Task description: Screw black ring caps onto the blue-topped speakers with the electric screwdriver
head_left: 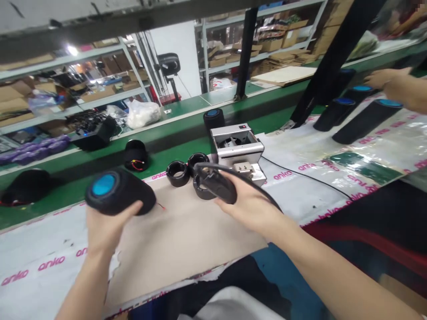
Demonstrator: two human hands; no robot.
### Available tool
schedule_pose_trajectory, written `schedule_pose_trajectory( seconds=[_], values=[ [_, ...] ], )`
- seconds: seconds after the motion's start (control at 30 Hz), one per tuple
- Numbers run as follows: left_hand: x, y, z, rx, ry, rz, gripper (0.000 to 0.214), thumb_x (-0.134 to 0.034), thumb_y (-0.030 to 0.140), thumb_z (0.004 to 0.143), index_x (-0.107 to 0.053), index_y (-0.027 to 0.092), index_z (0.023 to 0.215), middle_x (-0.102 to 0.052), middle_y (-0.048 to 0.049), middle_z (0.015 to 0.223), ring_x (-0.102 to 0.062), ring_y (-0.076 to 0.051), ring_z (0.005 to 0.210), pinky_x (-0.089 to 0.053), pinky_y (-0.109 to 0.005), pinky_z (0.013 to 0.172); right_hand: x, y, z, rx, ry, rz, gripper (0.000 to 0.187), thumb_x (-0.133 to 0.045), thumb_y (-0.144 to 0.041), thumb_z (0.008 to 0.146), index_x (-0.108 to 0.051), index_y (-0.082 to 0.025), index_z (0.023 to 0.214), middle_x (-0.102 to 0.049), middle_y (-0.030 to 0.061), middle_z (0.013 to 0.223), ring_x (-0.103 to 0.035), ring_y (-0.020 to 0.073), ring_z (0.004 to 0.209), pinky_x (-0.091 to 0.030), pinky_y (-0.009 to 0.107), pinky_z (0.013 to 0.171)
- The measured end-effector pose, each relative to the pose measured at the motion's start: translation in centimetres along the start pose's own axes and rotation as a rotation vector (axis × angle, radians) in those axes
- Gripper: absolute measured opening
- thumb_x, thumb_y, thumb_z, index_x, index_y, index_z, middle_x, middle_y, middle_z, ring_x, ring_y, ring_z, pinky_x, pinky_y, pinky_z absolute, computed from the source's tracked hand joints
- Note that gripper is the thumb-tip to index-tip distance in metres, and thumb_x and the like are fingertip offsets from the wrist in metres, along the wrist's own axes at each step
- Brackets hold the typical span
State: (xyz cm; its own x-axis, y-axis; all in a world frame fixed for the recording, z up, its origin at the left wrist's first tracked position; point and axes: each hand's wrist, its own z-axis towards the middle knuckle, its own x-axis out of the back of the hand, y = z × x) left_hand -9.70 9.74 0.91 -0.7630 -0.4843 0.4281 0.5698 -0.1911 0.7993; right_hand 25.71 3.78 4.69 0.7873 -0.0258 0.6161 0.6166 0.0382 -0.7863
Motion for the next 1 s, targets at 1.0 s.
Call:
schedule_pose_trajectory(
  seconds=[1.0],
  values=[
    [-6.8, 5.4, -13.9, -0.091, -0.238, -0.436, 0.119, -0.105, 0.044, 0.067, -0.041, 0.038, 0.167, -0.05, -0.0131, 0.168, -0.057, -0.039, 0.155, -0.052, -0.052, 0.126, 1.3, -4.5, -2.3, 0.181, -0.042, 0.325, 0.033, -0.085, -0.028, 0.083, -0.068, -0.027, 0.111, -0.079, 0.0009, 0.103, -0.076, 0.0225, 0.093, -0.061, 0.035, 0.083]
  ],
)
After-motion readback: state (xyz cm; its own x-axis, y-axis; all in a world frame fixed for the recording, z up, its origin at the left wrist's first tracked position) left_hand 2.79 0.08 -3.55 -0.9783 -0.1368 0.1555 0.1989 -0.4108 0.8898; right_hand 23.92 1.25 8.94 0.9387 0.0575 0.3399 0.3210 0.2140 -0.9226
